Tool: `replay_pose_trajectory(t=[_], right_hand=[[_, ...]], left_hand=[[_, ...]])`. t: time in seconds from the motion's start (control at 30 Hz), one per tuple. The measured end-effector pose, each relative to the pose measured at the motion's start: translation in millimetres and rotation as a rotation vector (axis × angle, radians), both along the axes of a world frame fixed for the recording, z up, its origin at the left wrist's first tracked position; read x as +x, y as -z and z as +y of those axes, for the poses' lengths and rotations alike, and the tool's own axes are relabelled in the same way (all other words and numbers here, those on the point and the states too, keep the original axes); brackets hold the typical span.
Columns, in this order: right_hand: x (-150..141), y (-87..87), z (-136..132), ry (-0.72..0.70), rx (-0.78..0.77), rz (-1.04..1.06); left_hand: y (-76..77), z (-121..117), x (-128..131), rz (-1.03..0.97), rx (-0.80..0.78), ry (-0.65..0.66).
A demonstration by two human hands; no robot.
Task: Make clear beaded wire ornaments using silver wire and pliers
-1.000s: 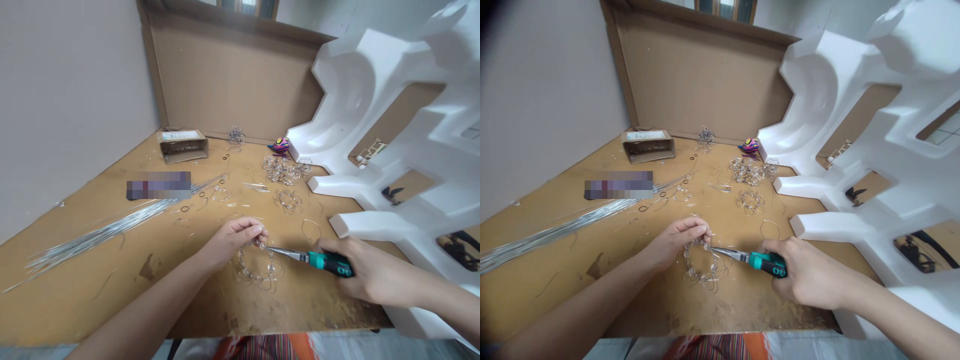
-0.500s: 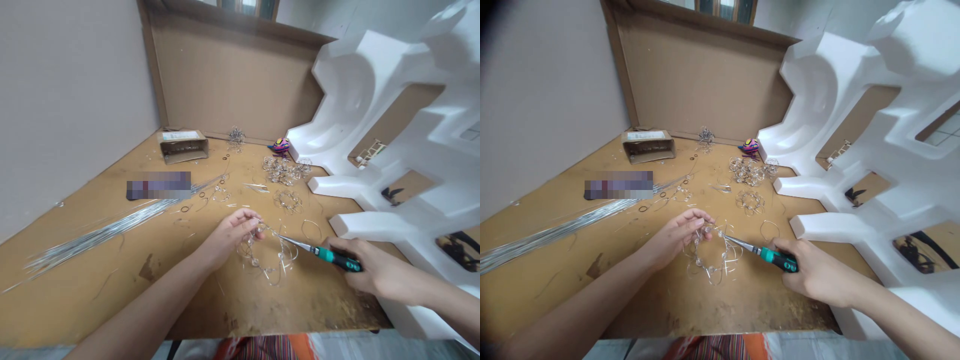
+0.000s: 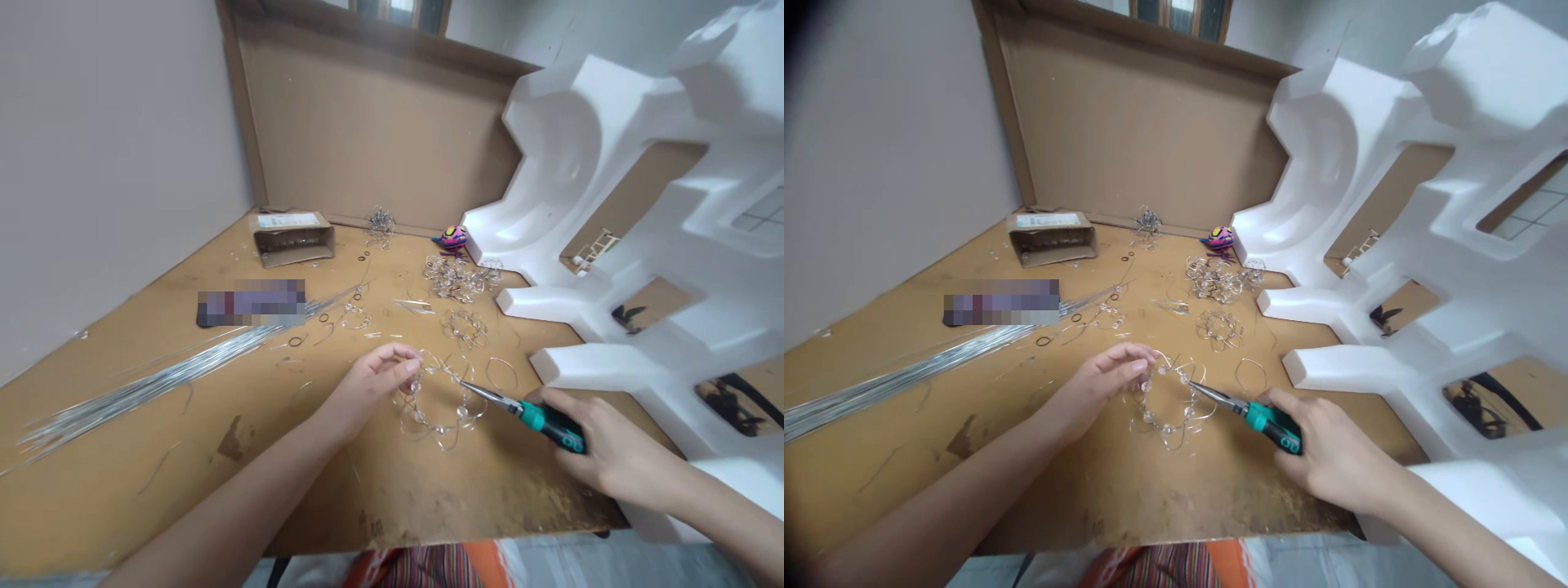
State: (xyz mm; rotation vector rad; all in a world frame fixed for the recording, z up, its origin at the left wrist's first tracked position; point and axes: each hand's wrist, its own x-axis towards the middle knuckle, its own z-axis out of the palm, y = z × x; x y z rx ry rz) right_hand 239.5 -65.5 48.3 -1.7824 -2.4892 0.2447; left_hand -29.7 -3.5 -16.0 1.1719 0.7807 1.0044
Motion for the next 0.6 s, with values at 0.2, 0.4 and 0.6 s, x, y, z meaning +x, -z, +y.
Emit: replay_pose_trajectory(t=[0.2,0.4,0.6], right_hand=[[-4,-1.4,0,-0.020,-0.075,-0.078],[-2,7.0,-1,-0.022,-0.033,-0.138],[-4,9.3,1,-0.006,0.029,-0.143]], left_hand=[[1.7,-1,1,0.113,0.168,-0.011],[0.4,-4,2,0.266,0.335,-0.040],[-2.6,-6,3,0.319,0.355,-0.050]])
